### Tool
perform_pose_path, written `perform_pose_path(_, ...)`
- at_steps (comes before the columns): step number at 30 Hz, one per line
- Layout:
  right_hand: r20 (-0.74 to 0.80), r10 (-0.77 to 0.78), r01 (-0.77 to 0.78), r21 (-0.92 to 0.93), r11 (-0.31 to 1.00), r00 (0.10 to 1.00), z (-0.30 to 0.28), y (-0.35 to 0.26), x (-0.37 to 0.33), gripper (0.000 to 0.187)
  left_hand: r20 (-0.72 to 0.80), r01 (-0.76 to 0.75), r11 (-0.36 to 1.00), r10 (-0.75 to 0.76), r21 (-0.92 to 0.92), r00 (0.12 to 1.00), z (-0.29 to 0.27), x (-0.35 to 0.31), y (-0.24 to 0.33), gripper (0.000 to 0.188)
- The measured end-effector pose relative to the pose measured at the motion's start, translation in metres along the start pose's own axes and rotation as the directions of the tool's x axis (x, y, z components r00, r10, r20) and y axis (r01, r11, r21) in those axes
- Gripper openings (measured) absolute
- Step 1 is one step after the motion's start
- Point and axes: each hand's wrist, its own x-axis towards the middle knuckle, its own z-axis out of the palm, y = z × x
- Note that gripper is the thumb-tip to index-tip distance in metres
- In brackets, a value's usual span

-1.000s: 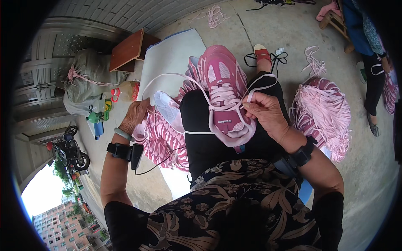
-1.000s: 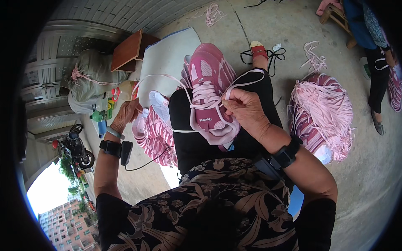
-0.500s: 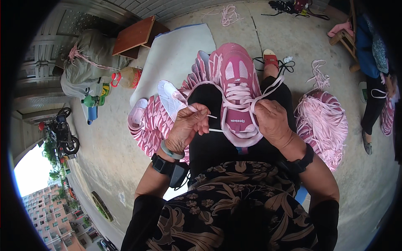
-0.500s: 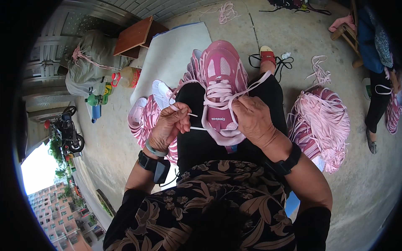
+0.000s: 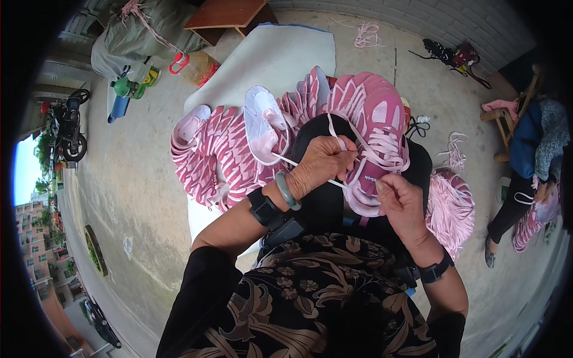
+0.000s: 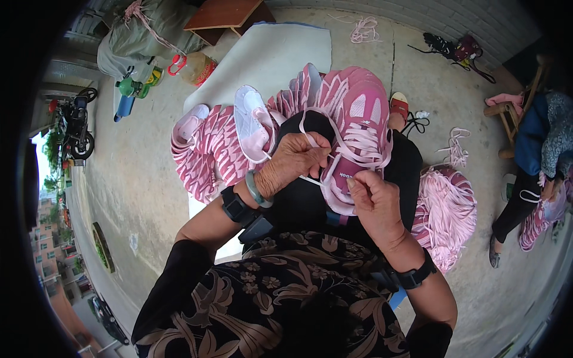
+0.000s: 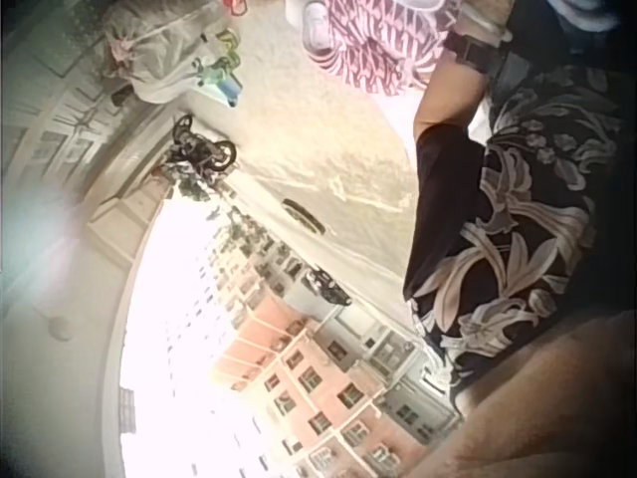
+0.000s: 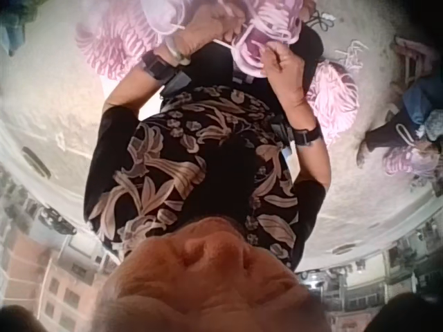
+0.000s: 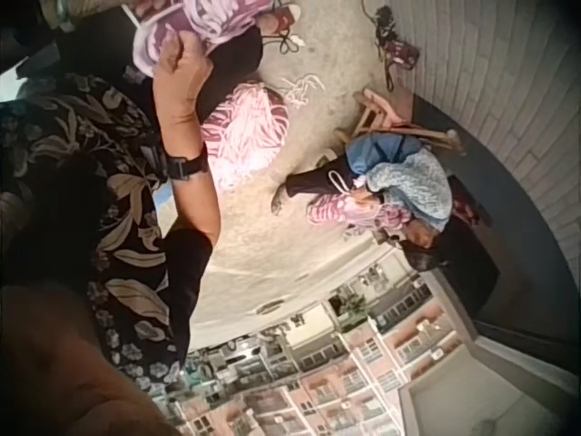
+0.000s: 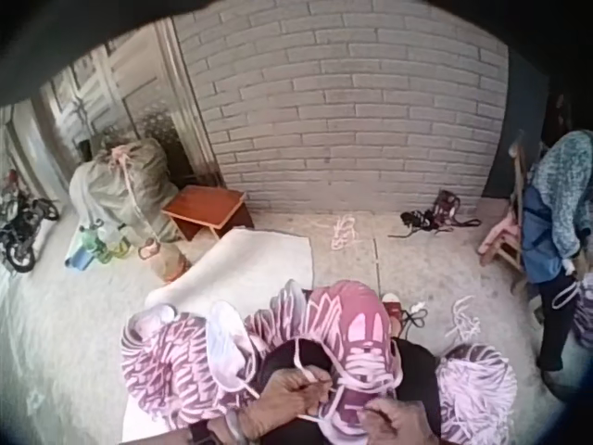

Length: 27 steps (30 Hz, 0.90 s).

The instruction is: The person threads pink shoelaces through the eyelets of a pink Reebok sneaker, pulling the laces tight and tying a knot. They repeat this process on a second shoe, handling the laces and shoes by hand.

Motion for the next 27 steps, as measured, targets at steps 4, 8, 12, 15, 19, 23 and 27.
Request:
perform_pose_path(4,0.044,0.094,-0.095,0.01,0.995,0.995,0.024,-0.001,0.018,0.006,-0.02,-0.036,0.999,0.036,-0.009,0.999,0.003,0.007,-0.013,0.006)
perform_pose_path(8,-0.044,0.119,-0.12,-0.013,0.993,0.992,0.037,-0.001,0.018,0.009,-0.089,-0.349,0.872,0.4,0.343,0.912,0.011,0.01,-0.022,0.007)
perform_pose_path(12,-0.167,0.042,-0.062,-0.116,0.991,0.985,0.046,0.001,0.019,0.008,-0.079,-0.36,0.853,0.417,0.378,0.905,0.01,0.011,-0.021,0.009)
perform_pose_path(15,-0.139,-0.002,-0.041,-0.308,0.95,0.99,0.047,0.014,0.027,0.008,-0.071,-0.321,0.903,0.354,0.288,0.933,0.008,0.012,-0.022,0.011)
perform_pose_path(19,-0.107,-0.045,0.0,-0.382,0.924,0.993,0.048,0.014,0.031,0.008,-0.077,-0.24,0.97,0.243,0.045,0.967,0.007,0.009,-0.028,0.011)
perform_pose_path(23,0.009,0.183,-0.183,0.063,0.981,0.983,0.022,-0.004,0.004,0.008,-0.119,-0.14,0.957,0.113,-0.256,0.987,0.0,0.0,-0.01,0.014)
perform_pose_path(27,-0.015,0.413,-0.411,0.064,0.909,0.911,-0.038,0.005,-0.061,0.011,-0.25,-0.205,0.833,0.083,-0.514,0.965,-0.009,0.0,-0.019,0.013)
